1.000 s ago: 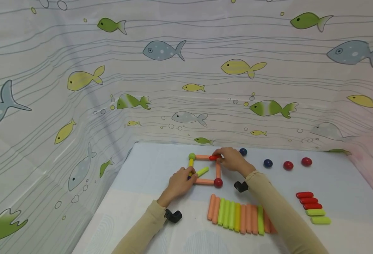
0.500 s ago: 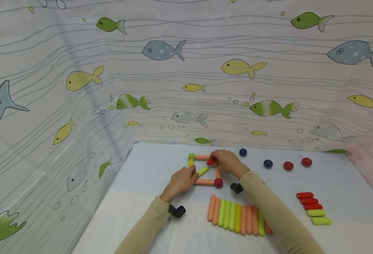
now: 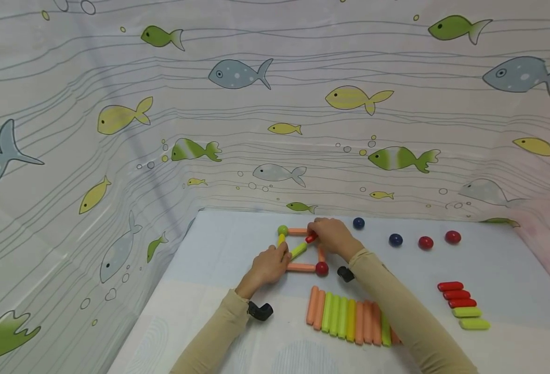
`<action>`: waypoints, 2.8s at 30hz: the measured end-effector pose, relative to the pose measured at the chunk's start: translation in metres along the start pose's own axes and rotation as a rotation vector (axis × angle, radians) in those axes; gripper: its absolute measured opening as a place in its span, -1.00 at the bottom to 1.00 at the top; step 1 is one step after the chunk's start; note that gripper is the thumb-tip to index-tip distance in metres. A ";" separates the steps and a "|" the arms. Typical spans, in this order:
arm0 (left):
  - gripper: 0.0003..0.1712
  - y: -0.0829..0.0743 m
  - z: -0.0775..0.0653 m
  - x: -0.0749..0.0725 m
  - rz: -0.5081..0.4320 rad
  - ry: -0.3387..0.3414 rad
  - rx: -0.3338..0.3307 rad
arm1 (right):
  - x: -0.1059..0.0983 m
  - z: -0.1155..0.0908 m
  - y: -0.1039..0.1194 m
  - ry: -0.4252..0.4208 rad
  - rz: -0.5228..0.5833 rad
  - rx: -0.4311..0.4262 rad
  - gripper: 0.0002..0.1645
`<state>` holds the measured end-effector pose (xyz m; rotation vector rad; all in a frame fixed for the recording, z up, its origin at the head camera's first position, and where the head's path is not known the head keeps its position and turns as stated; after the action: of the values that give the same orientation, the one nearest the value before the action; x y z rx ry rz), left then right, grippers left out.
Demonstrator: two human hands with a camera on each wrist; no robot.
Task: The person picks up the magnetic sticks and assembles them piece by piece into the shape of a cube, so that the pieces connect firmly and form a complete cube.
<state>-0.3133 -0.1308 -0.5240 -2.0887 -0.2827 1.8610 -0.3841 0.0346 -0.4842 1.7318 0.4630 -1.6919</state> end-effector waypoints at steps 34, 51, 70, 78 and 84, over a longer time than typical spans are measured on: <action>-0.74 0.001 0.000 0.001 -0.003 -0.002 0.003 | 0.002 0.001 0.000 -0.036 0.010 -0.045 -0.55; -0.72 0.001 -0.001 0.003 -0.010 0.005 -0.008 | -0.002 -0.003 -0.015 -0.111 0.114 0.027 -0.63; -0.72 0.001 0.000 0.004 -0.005 0.011 -0.005 | 0.005 -0.005 -0.018 -0.158 0.412 -0.008 -0.72; -0.71 0.002 -0.001 0.003 0.015 0.011 -0.007 | 0.005 -0.005 -0.019 -0.153 0.374 -0.019 -0.71; -0.71 0.002 -0.001 0.002 0.021 0.004 -0.001 | 0.008 -0.004 -0.016 -0.109 0.280 -0.011 -0.70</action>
<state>-0.3119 -0.1327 -0.5263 -2.1041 -0.2610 1.8685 -0.3914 0.0473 -0.4951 1.6032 0.1703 -1.5676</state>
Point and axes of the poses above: each hand's wrist, its own z-axis towards the middle knuckle, its own x-axis out of the palm, y = z × x, the point moved 6 cm from there along z, towards the middle knuckle, and after that the axes turned 3 degrees about -x, right-handed, at the moved point
